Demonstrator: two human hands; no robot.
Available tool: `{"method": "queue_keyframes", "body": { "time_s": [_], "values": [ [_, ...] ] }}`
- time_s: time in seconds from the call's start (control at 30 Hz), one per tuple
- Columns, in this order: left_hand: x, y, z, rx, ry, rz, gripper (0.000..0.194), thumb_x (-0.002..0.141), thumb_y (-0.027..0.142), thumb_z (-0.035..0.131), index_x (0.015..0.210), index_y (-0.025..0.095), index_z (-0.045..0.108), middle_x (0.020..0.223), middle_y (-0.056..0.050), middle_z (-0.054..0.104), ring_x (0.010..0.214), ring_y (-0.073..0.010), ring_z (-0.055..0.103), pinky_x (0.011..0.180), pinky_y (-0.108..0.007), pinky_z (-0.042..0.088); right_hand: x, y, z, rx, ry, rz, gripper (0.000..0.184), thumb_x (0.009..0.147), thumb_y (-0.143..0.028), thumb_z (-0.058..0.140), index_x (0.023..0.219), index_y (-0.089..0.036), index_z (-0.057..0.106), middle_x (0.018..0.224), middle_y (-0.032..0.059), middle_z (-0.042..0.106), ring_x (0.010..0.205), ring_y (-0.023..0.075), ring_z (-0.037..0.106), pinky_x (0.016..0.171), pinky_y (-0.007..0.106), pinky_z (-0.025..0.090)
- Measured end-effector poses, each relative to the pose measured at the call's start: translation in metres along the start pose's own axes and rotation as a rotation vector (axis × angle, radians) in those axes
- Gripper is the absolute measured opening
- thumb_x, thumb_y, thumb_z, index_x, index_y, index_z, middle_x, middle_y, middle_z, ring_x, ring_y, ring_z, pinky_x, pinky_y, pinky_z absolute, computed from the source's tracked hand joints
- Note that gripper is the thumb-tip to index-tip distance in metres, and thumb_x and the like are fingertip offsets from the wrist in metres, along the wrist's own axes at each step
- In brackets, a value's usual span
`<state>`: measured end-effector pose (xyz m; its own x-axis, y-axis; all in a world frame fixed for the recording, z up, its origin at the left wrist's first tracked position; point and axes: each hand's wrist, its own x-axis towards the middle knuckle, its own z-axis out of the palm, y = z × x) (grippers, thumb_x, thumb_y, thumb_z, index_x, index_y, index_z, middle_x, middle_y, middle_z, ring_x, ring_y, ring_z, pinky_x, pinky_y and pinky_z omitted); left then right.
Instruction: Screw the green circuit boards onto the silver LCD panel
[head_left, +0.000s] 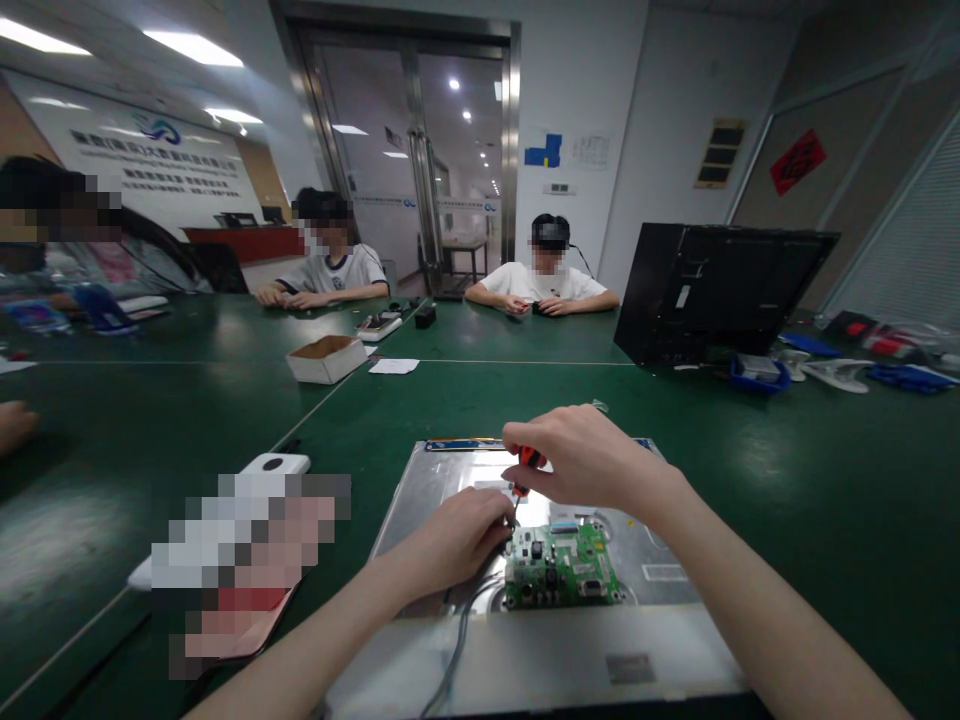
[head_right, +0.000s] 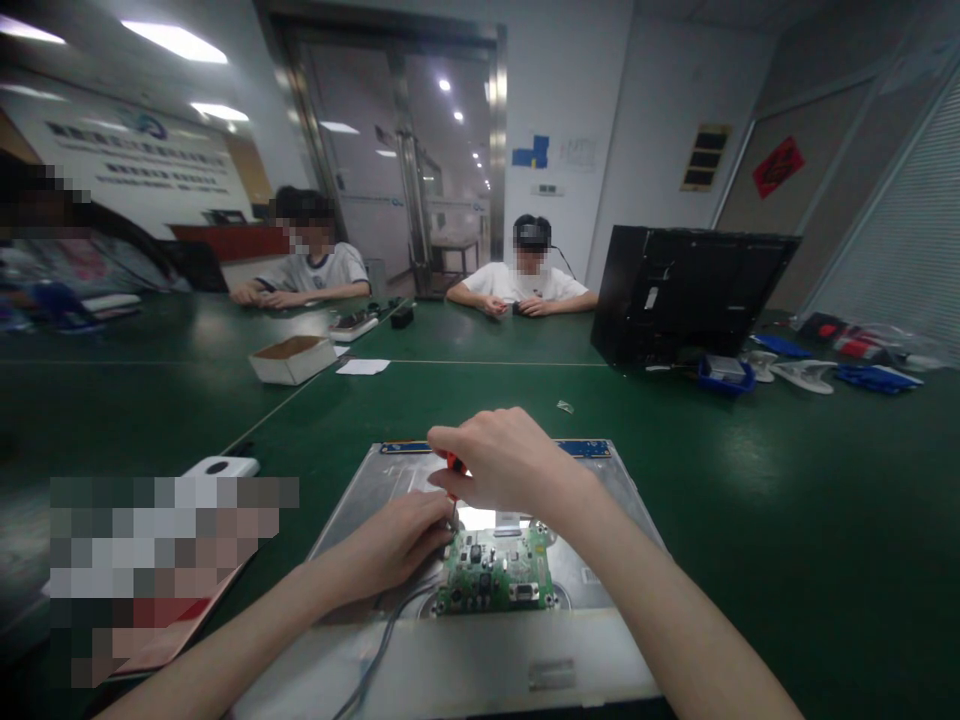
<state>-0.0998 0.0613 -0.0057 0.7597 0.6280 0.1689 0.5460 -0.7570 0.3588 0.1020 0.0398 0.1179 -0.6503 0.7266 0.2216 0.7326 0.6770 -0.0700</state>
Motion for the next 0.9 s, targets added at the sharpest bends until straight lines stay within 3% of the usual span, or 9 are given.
{"method": "queue_keyframes", "body": {
  "time_s": [0.1, 0.23, 0.47, 0.9],
  "values": [
    [0.0004, 0.0001, -0.0005, -0.006, -0.009, 0.004, 0.013, 0.091, 0.012, 0.048, 0.09, 0.018, 0.06, 0.089, -0.005, 0.067, 0.079, -0.0214, 0.06, 0.072, -0.032, 0.045, -0.0004, -0.0007, -0.0008, 0.021, -0.005, -0.024, 0.008, 0.089, -0.025, 0.059, 0.096, -0.022, 0.058, 0.082, 0.0003, 0.069, 0.064, 0.0132, 0.055, 0.053, 0.027, 0.024],
    [0.002, -0.0013, -0.0003, -0.048, -0.032, 0.015, 0.014, 0.091, 0.012, 0.049, 0.096, 0.018, 0.061, 0.094, -0.006, 0.068, 0.085, -0.0226, 0.061, 0.075, -0.033, 0.046, -0.0034, -0.0022, -0.0041, 0.119, -0.027, -0.065, 0.028, 0.083, -0.017, 0.061, 0.109, -0.021, 0.053, 0.094, 0.0009, 0.069, 0.069, 0.0127, 0.055, 0.055, 0.025, 0.03],
    [0.0011, 0.0046, -0.0031, -0.023, -0.015, -0.012, 0.014, 0.09, 0.009, 0.048, 0.084, 0.018, 0.057, 0.086, -0.004, 0.065, 0.077, -0.0201, 0.058, 0.068, -0.03, 0.042, 0.0001, 0.0008, 0.0007, 0.025, 0.001, -0.013, 0.017, 0.09, -0.035, 0.063, 0.099, -0.022, 0.058, 0.084, 0.0005, 0.071, 0.068, 0.0151, 0.059, 0.054, 0.026, 0.025],
    [-0.0004, 0.0069, -0.0048, -0.035, 0.001, -0.013, 0.012, 0.091, 0.012, 0.046, 0.086, 0.018, 0.056, 0.085, -0.005, 0.064, 0.074, -0.0195, 0.056, 0.066, -0.03, 0.041, 0.0012, -0.0024, -0.0004, 0.023, 0.007, -0.009, 0.013, 0.09, -0.027, 0.058, 0.102, -0.022, 0.057, 0.084, 0.0009, 0.07, 0.066, 0.0144, 0.057, 0.054, 0.027, 0.024]
  ]
}}
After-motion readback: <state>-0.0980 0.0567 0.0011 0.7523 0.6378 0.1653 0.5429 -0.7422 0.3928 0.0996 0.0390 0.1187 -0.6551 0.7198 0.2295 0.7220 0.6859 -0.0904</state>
